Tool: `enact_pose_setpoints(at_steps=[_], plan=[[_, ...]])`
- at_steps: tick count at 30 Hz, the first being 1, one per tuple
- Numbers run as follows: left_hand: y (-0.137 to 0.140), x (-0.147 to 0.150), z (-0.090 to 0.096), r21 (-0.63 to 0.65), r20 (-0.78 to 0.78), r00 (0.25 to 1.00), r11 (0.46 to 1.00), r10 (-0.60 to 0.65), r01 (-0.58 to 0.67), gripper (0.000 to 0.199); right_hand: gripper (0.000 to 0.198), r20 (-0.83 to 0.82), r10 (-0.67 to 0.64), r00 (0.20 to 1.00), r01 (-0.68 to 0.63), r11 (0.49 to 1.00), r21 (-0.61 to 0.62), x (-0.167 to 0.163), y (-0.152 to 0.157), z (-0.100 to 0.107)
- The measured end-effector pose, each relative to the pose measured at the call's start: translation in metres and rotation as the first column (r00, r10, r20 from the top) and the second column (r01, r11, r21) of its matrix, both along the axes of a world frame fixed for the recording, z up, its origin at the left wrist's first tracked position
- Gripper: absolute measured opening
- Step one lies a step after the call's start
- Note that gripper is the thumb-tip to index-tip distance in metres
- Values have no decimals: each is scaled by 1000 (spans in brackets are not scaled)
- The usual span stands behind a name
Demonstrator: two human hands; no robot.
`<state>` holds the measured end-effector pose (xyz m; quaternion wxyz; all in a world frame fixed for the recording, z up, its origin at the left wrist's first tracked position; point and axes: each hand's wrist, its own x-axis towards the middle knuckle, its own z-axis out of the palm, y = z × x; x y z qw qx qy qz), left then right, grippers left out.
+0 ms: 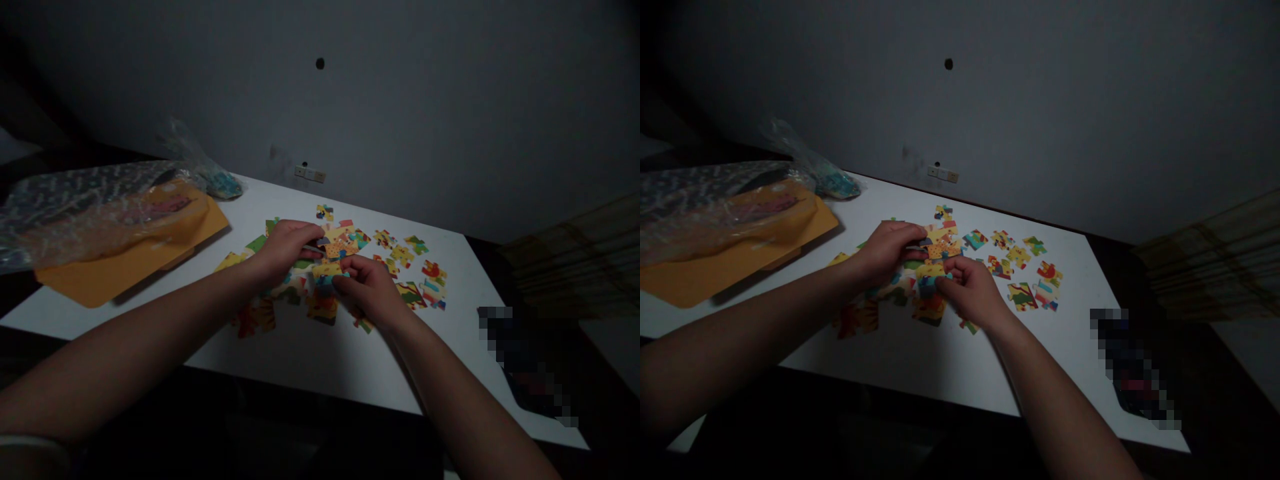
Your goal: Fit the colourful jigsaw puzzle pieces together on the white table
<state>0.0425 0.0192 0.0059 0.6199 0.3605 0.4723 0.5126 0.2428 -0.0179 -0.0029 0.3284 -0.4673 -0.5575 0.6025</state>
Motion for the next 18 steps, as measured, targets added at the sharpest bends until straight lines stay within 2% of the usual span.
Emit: enact_pose_setpoints(at_steps=[4,13,18], plan=[[-1,0,0,73,-22,1000,997,-7,8,23,28,26,23,999,-23,1000,11,0,0,-1],[-1,1,0,72,-48,999,997,-21,25,24,33,88,62,994,-67,996,55,2,0,-12],[-2,2,2,78,-63,998,996,-28,33,26,35,103,48,994,-51,998,27,2,2,-13]])
